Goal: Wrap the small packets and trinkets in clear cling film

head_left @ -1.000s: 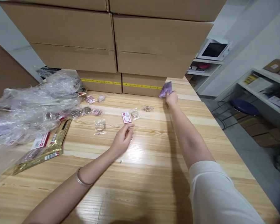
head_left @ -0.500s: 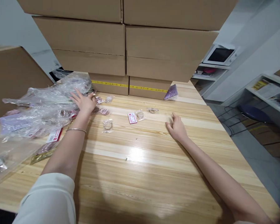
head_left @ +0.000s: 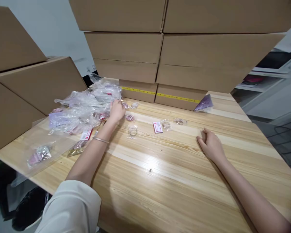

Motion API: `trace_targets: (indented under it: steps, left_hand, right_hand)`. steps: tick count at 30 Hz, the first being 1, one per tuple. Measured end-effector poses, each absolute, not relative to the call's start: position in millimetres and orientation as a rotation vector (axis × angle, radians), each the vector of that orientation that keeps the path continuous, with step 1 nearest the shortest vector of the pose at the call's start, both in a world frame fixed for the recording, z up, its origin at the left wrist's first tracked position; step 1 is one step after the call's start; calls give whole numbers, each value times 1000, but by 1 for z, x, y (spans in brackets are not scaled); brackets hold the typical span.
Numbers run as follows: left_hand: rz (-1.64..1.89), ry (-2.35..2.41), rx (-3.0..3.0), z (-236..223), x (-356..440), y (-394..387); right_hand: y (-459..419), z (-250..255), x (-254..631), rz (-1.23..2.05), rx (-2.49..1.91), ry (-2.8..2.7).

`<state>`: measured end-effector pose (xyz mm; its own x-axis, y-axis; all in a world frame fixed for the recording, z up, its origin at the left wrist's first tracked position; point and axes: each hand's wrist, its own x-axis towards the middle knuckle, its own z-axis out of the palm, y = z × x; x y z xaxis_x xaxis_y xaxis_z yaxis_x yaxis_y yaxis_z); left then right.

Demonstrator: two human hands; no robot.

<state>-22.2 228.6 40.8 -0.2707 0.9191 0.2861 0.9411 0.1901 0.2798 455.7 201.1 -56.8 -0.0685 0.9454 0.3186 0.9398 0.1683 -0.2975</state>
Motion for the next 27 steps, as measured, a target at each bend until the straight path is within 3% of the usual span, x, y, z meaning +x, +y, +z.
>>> trace_targets:
  steps: [5,8,10,14,16,21,25,27]
  left_hand:
    - [-679,-2118,-2306,49,49,164]
    - [-838,-1626,-2840,52,93,118]
    - [-865,-1446,-3036,49,114,93]
    - [-804,-1156,-3335,36,145,59]
    - [-712,-988,-3456,29,159,45]
    - [-619,-711,-3541,30,178,22]
    - [-931,-1536,-3061,42,162,57]
    - [-917,-1964,-2610,44,154,90]
  right_hand:
    - [196,-53,451,-1,-1723,-2014]
    - [184,-41,438,67,-1565,-1942]
    - [173,-27,422,356,-1489,-1797]
    - [151,2,386,1450,-1454,-1399]
    - [142,12,373,1742,-1370,-1340]
    - [129,15,380,1491,-1424,-1545]
    - [122,7,415,1095,-1496,-1641]
    - [111,5,428,957,-1519,-1693]
